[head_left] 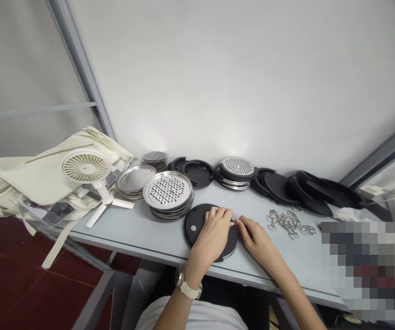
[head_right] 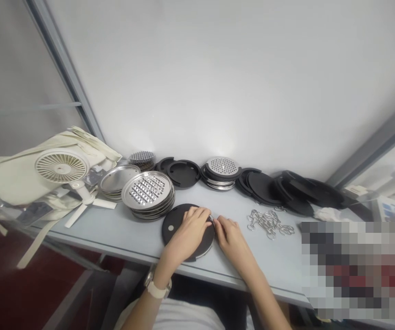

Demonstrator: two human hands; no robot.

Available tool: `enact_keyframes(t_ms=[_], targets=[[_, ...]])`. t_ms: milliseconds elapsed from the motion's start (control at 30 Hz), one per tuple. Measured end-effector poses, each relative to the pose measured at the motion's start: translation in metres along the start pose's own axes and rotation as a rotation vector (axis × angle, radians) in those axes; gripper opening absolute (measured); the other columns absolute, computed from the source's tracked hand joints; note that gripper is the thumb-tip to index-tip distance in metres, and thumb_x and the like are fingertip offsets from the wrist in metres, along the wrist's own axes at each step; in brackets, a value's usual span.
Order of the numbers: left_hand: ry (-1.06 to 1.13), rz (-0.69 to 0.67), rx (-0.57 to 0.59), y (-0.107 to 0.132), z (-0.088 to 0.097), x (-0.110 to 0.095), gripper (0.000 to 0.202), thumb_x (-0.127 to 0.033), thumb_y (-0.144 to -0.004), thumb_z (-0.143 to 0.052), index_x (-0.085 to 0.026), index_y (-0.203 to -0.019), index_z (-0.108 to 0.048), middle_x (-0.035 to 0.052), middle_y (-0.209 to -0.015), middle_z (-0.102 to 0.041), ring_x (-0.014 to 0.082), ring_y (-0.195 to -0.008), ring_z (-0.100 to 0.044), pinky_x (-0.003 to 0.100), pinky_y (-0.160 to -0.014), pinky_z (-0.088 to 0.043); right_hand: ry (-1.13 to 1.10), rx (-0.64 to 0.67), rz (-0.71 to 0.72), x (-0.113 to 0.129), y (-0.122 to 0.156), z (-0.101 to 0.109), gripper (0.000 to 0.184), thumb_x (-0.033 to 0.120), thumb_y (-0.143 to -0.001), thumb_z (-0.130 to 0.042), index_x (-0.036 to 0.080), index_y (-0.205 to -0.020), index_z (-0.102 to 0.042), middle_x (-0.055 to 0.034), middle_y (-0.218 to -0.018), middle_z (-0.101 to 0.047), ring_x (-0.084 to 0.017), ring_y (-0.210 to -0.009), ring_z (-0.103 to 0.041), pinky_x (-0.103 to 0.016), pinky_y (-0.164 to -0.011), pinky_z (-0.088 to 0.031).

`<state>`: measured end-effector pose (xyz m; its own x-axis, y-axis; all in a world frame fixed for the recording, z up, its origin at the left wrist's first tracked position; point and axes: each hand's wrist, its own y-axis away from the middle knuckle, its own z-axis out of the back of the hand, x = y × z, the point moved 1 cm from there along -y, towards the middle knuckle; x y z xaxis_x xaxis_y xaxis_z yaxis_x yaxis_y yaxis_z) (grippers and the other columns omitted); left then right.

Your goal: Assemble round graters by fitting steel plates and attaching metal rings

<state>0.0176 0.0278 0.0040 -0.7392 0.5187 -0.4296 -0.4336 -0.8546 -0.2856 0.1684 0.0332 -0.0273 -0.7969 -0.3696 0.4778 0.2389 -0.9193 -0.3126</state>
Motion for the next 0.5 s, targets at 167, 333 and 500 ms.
enact_keyframes(t_ms=[167,333,500], targets=[[-0.007,-0.003,-0.008,0.001,0.0015,-0.0009,0.011,-0.02,-0.096,-0.036,-0.021,-0.098,-0.047,0.003,-0.107,-0.054,0.0206,-0.1,-0.045,0.035,-0.085,-0.04,0.026,0.002,0.04,-0.0001,-0.0006,0.0006,0.029,0.031,-0.096,-0.029,0.022,-0.072,-0.045,-0.0032,-0.068,-0.06,-0.02,-0.066,-0.056,-0.032,-0.068,-0.039],[-0.001,0.003,-0.01,0.0012,0.0016,-0.0007,0.011,-0.019,-0.096,-0.036,-0.021,-0.098,-0.047,0.0031,-0.106,-0.054,0.0205,-0.099,-0.045,0.035,-0.085,-0.04,0.025,-0.015,0.05,0.001,-0.0001,0.0017,0.03,0.031,-0.096,-0.03,0.023,-0.07,-0.044,-0.0028,-0.066,-0.059,-0.019,-0.065,-0.055,-0.032,-0.067,-0.04],[-0.005,0.003,-0.005,0.0011,0.0016,-0.0006,0.012,-0.019,-0.096,-0.035,-0.021,-0.1,-0.047,0.0037,-0.106,-0.054,0.0208,-0.1,-0.045,0.035,-0.085,-0.04,0.018,-0.009,0.027,-0.0005,-0.0001,0.0006,0.029,0.031,-0.096,-0.031,0.023,-0.071,-0.043,-0.0014,-0.066,-0.059,-0.019,-0.065,-0.055,-0.031,-0.068,-0.039]])
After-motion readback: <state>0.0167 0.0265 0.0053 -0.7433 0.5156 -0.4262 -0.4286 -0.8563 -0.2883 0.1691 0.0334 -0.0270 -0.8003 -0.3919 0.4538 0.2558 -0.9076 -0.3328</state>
